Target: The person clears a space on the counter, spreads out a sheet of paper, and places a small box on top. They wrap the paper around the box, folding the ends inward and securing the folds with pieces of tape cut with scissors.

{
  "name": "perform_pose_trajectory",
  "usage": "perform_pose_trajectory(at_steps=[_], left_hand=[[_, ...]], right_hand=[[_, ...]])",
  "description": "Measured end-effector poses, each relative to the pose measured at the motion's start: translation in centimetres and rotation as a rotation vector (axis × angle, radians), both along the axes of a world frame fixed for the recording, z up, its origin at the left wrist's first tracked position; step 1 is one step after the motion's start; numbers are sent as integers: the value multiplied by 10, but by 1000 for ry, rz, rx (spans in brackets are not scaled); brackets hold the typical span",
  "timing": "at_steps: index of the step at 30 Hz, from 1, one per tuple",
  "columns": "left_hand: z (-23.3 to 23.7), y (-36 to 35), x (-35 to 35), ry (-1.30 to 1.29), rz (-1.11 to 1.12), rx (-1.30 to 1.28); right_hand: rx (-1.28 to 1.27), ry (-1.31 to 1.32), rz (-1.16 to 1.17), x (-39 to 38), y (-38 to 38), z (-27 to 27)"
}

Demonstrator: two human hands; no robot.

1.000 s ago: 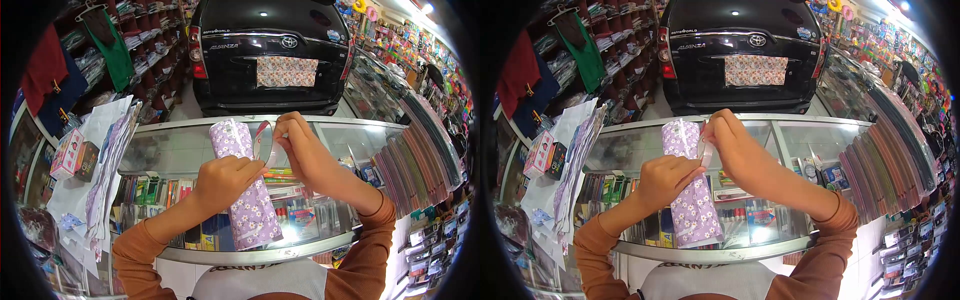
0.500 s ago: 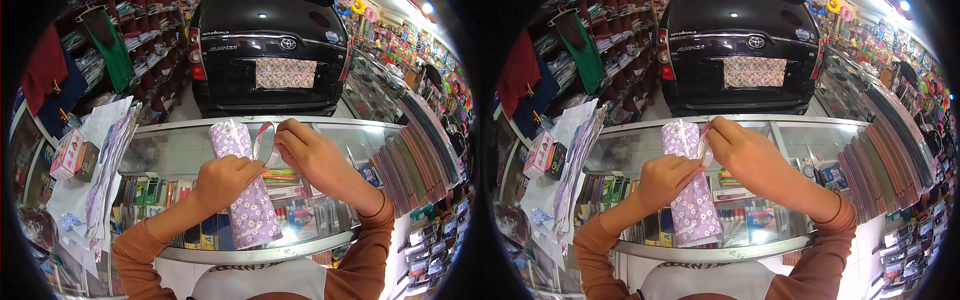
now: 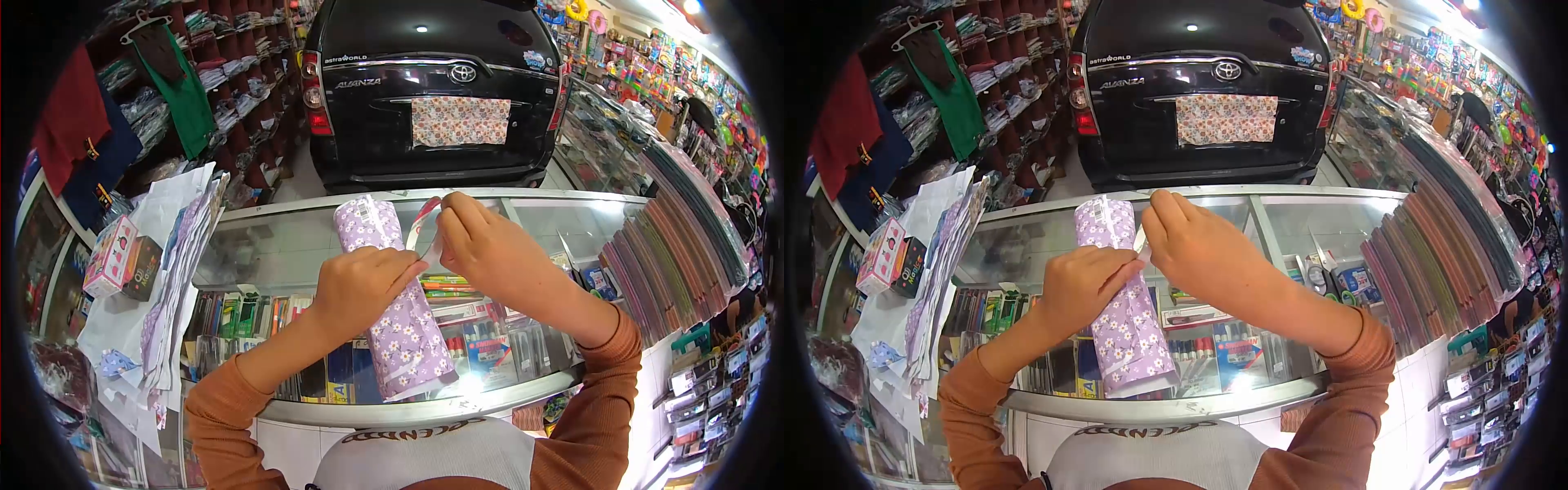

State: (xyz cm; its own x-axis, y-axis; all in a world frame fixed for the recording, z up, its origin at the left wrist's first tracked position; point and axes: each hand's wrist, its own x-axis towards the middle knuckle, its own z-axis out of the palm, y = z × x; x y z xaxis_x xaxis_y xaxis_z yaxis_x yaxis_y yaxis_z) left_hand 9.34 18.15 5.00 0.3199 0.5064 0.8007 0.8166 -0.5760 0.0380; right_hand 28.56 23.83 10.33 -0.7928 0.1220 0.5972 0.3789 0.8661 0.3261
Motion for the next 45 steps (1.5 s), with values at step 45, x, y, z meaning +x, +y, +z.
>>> perform_pose_trajectory(at_steps=[45], left_hand=[[-4, -2, -5, -427, -21, -312]], right_hand=[[-220, 119, 473, -16, 65, -11]])
